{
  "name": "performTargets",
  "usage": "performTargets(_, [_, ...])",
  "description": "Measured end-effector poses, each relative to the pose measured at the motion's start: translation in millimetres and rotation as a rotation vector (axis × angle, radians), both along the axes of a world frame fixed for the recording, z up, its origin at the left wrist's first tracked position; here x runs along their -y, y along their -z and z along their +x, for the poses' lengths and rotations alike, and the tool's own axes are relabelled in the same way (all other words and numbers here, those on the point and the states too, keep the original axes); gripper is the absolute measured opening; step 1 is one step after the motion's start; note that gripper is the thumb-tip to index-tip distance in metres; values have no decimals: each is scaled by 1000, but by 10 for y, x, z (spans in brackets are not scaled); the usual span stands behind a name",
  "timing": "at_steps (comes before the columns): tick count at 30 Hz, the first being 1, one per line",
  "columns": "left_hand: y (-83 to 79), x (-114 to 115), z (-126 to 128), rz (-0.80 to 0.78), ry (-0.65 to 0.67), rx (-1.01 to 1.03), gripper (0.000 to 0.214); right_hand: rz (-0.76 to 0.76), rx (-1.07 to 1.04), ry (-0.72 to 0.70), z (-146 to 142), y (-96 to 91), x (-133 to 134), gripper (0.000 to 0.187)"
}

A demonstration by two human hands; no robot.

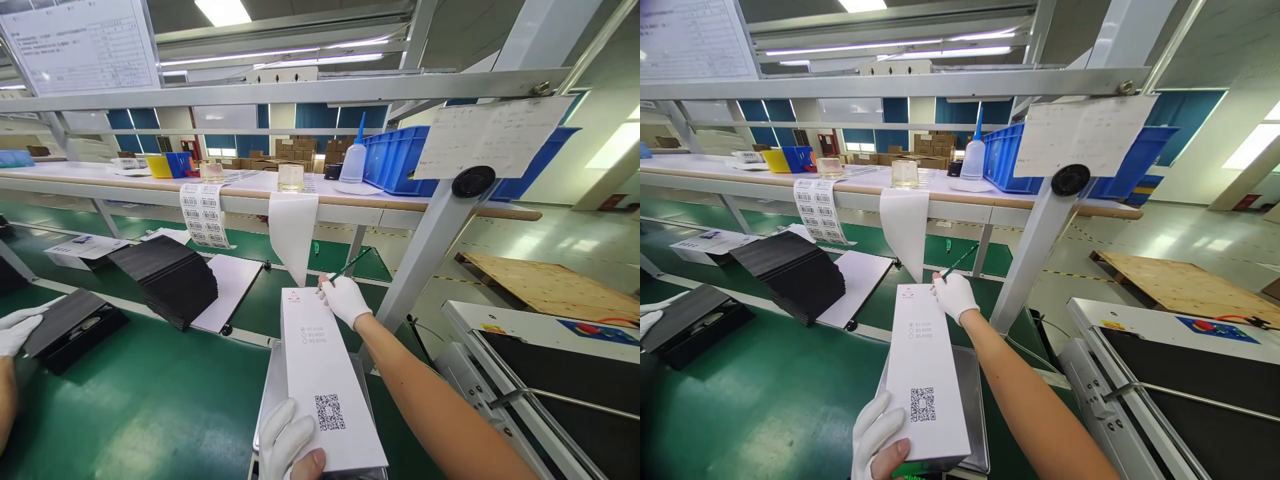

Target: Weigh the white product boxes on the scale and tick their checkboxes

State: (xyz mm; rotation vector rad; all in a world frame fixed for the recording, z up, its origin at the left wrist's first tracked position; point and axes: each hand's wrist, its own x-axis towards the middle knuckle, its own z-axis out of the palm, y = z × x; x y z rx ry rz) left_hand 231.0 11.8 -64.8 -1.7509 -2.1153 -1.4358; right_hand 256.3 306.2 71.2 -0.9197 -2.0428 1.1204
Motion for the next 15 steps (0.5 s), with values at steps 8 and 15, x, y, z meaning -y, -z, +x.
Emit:
performTargets(8, [100,-45,65,120,-48,33,78,139,48,45,-3,61,-35,38])
performTargets(15, [156,-9,98,76,-58,53,73,168,9,121,16,107,-32,35])
